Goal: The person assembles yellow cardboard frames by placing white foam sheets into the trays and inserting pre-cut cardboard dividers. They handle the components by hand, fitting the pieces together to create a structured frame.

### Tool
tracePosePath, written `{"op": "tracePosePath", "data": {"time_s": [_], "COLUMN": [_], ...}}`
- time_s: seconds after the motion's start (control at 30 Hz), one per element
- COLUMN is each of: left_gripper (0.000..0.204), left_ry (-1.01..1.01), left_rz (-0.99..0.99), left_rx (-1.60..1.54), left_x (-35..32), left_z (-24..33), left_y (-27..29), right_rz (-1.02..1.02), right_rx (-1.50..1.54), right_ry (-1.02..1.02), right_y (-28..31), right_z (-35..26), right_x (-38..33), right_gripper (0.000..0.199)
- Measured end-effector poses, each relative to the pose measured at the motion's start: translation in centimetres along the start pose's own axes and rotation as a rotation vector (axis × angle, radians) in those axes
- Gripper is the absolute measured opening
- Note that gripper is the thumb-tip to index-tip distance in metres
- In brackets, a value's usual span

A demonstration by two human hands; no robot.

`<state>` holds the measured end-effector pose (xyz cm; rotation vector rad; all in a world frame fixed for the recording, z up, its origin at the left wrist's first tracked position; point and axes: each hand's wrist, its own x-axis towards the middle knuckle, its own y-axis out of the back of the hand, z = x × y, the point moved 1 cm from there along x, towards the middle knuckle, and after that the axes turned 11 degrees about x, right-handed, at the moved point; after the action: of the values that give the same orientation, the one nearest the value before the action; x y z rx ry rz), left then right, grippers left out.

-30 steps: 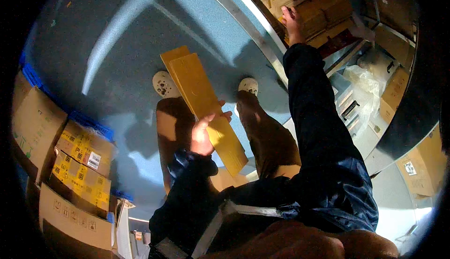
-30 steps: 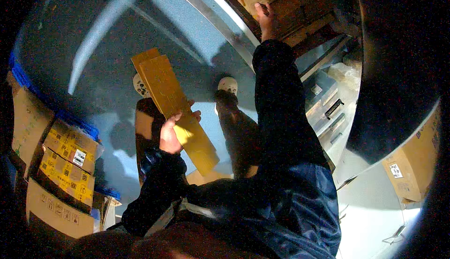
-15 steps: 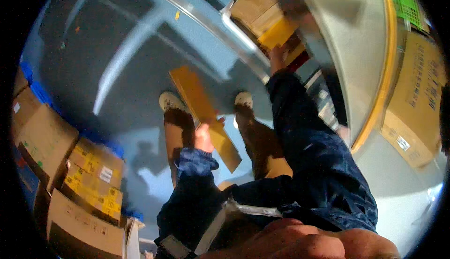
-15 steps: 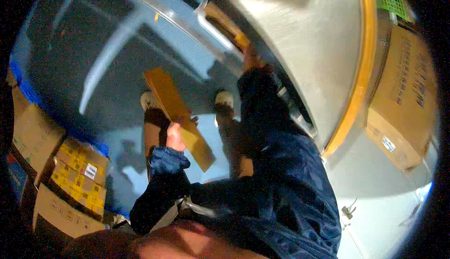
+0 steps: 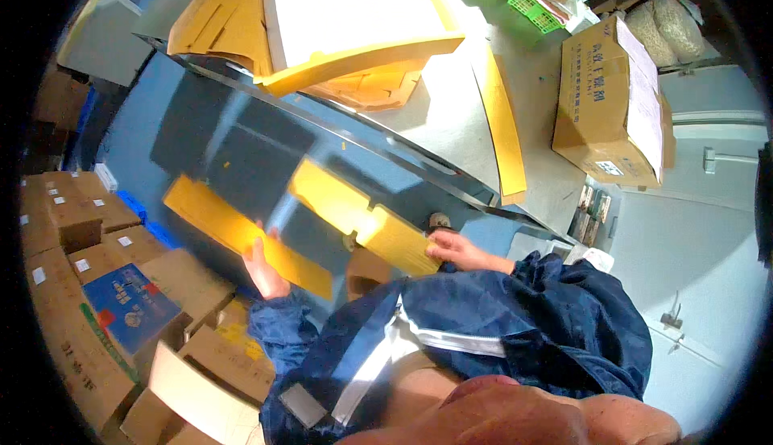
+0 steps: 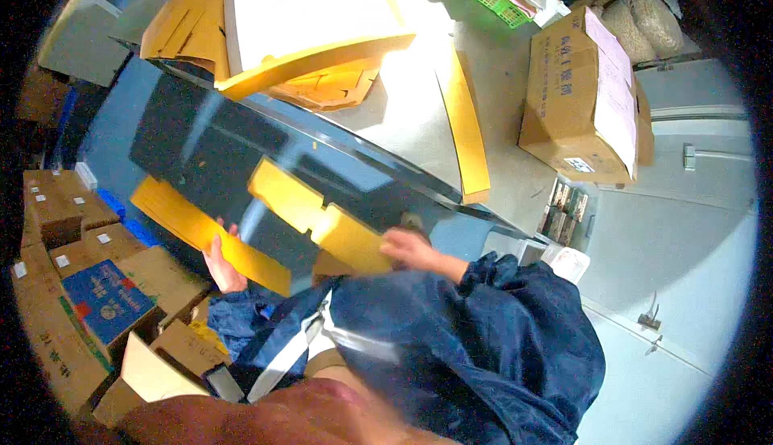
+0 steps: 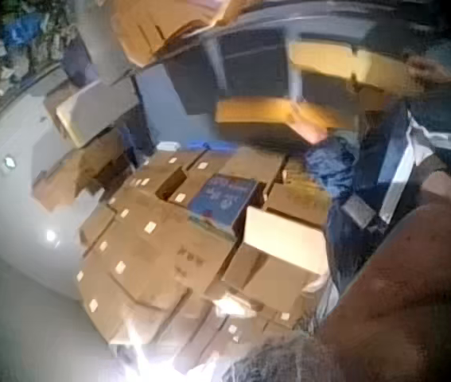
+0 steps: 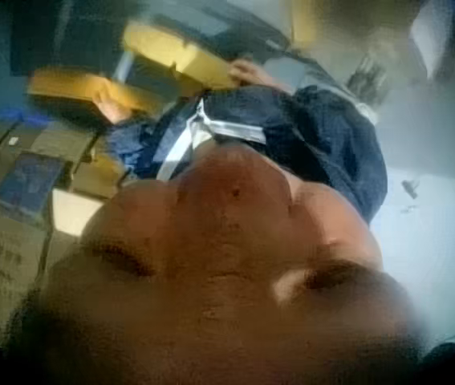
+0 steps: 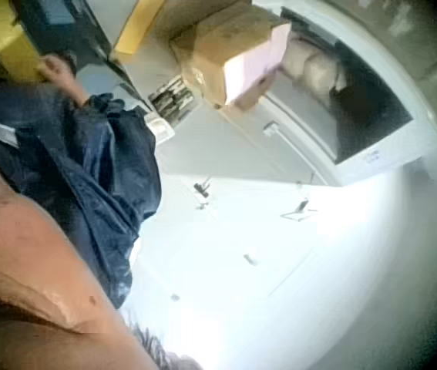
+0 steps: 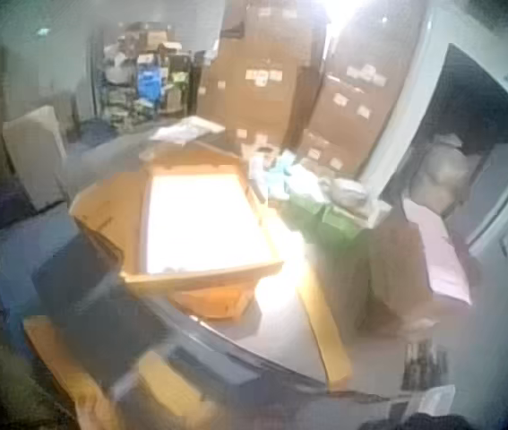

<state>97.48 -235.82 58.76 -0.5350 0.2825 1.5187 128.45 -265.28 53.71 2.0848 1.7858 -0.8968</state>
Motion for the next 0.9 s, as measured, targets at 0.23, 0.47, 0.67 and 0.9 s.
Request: {"op": "tracePosePath", "data": {"time_s": [0.23, 0.47, 0.67, 0.9], "left_gripper": [0.051, 0.034, 0.043, 0.072], "left_ry": [-0.176, 0.108, 0.263, -0.302], "left_rz": [-0.866, -1.307, -1.150, -0.877], "left_rx": [0.268, 0.386, 0.635, 1.349], "left_x": [-2.9, -2.4, 1.2, 9.1], "left_z": [15.0, 5.6, -4.2, -12.5], "left_y": [-19.3, -36.5, -45.2, -43.1], "right_rz": [0.769, 1.044, 1.564, 1.173], "right_rx": [0.220, 0.238, -0.834, -0.862], "right_ry": [0.612, 0.575, 0.000, -0.005], "right_y": [7.9, 17.1, 23.4, 19.9], "right_z": [-14.1, -8.4, -4.4, -9.9], "right_x": [-6.0, -4.6, -4.7, 4.5], "right_gripper": [0.018, 0.027, 0.050, 0.080]}}
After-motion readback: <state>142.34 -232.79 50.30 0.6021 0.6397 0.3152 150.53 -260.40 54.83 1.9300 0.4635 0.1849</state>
